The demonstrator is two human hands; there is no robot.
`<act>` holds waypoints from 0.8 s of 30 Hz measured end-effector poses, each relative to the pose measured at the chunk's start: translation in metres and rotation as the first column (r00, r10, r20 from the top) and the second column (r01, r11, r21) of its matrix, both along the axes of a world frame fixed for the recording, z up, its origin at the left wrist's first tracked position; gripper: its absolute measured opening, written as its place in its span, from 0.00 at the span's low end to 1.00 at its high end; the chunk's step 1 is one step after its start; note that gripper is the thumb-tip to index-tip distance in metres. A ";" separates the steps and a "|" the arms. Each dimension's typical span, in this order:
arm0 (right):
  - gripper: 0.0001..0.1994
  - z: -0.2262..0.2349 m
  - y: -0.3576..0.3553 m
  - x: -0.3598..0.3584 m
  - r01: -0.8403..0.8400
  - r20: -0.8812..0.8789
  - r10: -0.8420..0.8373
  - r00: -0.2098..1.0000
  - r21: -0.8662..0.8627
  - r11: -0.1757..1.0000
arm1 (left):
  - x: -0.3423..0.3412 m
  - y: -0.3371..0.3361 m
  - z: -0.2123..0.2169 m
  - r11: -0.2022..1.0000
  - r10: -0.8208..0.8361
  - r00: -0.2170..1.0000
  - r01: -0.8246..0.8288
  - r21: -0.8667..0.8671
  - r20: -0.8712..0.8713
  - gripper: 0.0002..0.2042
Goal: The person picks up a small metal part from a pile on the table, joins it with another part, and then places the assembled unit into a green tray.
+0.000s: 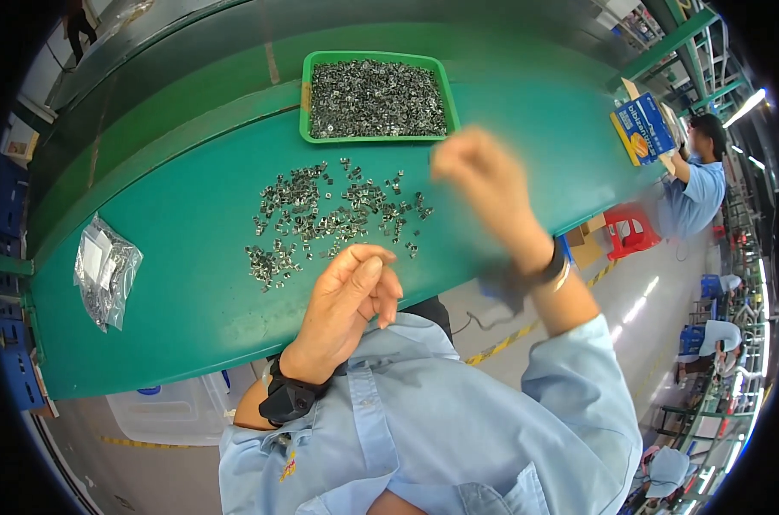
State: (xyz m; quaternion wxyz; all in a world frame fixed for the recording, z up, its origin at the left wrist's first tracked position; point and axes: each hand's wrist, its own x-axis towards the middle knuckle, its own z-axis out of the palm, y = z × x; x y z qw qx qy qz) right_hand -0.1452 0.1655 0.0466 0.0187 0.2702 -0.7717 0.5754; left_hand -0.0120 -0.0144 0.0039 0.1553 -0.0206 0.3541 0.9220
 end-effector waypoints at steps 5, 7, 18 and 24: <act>0.05 0.018 -0.016 -0.071 0.112 -0.208 -0.069 0.976 0.205 0.972 | 0.000 -0.004 -0.006 0.999 -0.014 0.999 0.016 0.045 -0.034 0.09; 0.06 0.010 -0.010 -0.074 0.110 -0.279 -0.042 0.959 0.231 0.967 | -0.002 -0.005 -0.008 0.997 -0.023 0.999 0.025 0.072 -0.031 0.09; 0.08 -0.023 0.038 -0.003 -0.102 -0.189 0.263 0.946 0.595 0.797 | -0.002 -0.004 -0.009 0.998 -0.048 0.998 0.050 0.047 -0.047 0.08; 0.05 -0.026 0.045 -0.002 -0.075 -0.227 0.255 0.940 0.591 0.803 | -0.001 0.000 -0.005 1.000 -0.026 0.999 0.026 -0.004 -0.042 0.08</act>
